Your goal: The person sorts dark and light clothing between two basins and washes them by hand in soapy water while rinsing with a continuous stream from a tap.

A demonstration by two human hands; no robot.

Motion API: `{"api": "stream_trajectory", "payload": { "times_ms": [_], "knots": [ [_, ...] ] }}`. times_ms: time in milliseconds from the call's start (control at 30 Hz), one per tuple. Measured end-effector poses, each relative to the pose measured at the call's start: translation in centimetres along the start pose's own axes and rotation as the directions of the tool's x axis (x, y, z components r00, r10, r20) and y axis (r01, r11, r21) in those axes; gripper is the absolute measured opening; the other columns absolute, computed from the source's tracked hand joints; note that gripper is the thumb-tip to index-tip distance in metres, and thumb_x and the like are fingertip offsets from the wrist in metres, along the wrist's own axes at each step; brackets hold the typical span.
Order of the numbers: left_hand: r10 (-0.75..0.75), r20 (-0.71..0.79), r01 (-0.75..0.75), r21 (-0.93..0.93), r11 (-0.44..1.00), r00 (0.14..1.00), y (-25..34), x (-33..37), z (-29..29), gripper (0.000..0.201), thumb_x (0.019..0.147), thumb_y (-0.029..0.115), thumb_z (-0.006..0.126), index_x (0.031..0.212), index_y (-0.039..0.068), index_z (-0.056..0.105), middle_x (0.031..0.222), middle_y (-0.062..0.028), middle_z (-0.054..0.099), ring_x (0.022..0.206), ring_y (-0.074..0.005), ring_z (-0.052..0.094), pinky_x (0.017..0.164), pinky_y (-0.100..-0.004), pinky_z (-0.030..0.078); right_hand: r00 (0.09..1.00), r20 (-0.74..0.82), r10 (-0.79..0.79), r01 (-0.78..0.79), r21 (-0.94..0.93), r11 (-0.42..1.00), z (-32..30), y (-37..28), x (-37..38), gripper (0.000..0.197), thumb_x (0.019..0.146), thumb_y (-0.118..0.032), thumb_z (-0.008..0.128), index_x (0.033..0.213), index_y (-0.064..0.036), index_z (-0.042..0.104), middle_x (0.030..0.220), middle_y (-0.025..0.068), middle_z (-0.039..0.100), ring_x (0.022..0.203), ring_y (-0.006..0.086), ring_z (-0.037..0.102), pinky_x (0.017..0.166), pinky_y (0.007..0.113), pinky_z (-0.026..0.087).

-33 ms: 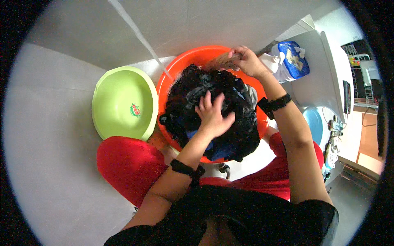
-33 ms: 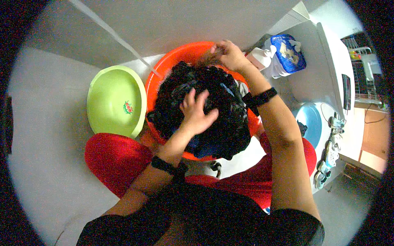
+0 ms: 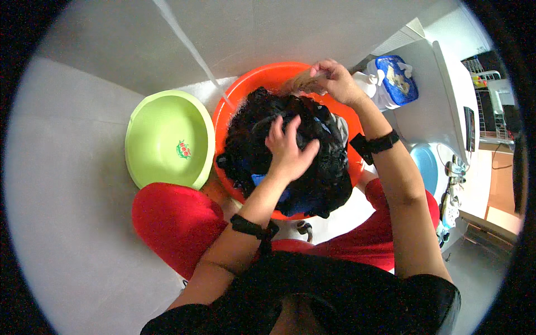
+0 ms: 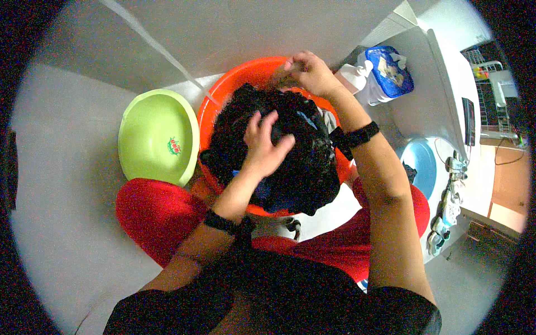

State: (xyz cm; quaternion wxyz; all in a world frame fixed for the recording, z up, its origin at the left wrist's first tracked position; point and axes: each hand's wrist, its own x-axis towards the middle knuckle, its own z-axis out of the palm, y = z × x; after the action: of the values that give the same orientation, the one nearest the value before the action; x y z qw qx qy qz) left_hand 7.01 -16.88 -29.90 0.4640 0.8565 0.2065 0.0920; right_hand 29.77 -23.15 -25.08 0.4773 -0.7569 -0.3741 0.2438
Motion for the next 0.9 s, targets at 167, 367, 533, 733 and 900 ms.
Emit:
{"api": "stream_trajectory", "payload": {
  "times_ms": [167, 367, 533, 733, 900],
  "knots": [
    [-0.448, 0.446, 0.466, -0.882, -0.072, 0.775, 4.9, 3.9, -5.6, 0.072, 0.087, 0.063, 0.041, 0.138, 0.012, 0.031, 0.132, -0.0116, 0.043, 0.119, -0.0274, 0.043, 0.098, -0.0439, 0.037, 0.996, -0.049, -0.079, 0.088, 0.230, 0.969, 3.4, -11.9, -7.4, 0.011, 0.082, -0.001, 0.055, 0.092, -0.0051, 0.056, 0.086, 0.0010, 0.051, 0.073, 0.0112, 0.052, 0.062, 0.024, 0.044],
    [0.119, 0.403, 0.416, -0.826, -0.381, 0.908, -1.5, 3.6, -0.7, 0.060, 0.090, 0.062, 0.036, 0.115, 0.010, 0.054, 0.109, -0.0100, 0.059, 0.098, -0.0269, 0.057, 0.087, -0.0410, 0.046, 0.902, -0.311, -0.298, 0.161, -0.399, 0.903, 14.1, -10.6, -17.0, 0.033, 0.077, -0.020, 0.065, 0.107, -0.0071, 0.058, 0.099, 0.0166, 0.048, 0.093, 0.0324, 0.048, 0.086, 0.040, 0.040],
    [0.224, 0.379, 0.440, -0.748, -0.497, 0.898, -2.8, 2.9, 1.1, 0.054, 0.093, 0.056, 0.036, 0.110, 0.008, 0.056, 0.101, -0.0100, 0.061, 0.093, -0.0296, 0.058, 0.085, -0.0426, 0.047, 0.901, -0.377, -0.215, 0.002, -0.492, 0.871, 15.3, -8.0, -14.8, 0.045, 0.081, -0.044, 0.060, 0.119, -0.0195, 0.055, 0.100, 0.0201, 0.051, 0.090, 0.0404, 0.054, 0.079, 0.045, 0.047],
    [-0.370, 0.386, 0.455, -0.883, 0.115, 0.845, 0.9, 1.5, -0.7, 0.031, 0.096, 0.030, 0.043, 0.114, 0.008, 0.053, 0.106, -0.0066, 0.061, 0.097, -0.0183, 0.059, 0.084, -0.0337, 0.048, 0.951, -0.302, 0.069, -0.241, -0.580, 0.778, 11.9, -4.1, -9.7, 0.049, 0.092, -0.049, 0.037, 0.105, -0.0078, 0.060, 0.105, 0.0223, 0.062, 0.091, 0.0428, 0.060, 0.081, 0.049, 0.048],
    [-0.317, 0.346, 0.441, -0.843, 0.308, 0.883, 1.3, 0.8, -2.3, 0.050, 0.092, 0.046, 0.046, 0.131, 0.014, 0.044, 0.122, -0.0096, 0.053, 0.100, -0.0214, 0.058, 0.084, -0.0370, 0.048, 0.889, -0.429, 0.158, -0.392, -0.539, 0.746, 4.9, 0.9, -4.9, 0.065, 0.090, -0.058, 0.040, 0.103, 0.0030, 0.061, 0.097, 0.0285, 0.063, 0.094, 0.0442, 0.060, 0.084, 0.048, 0.047]
  ]
}}
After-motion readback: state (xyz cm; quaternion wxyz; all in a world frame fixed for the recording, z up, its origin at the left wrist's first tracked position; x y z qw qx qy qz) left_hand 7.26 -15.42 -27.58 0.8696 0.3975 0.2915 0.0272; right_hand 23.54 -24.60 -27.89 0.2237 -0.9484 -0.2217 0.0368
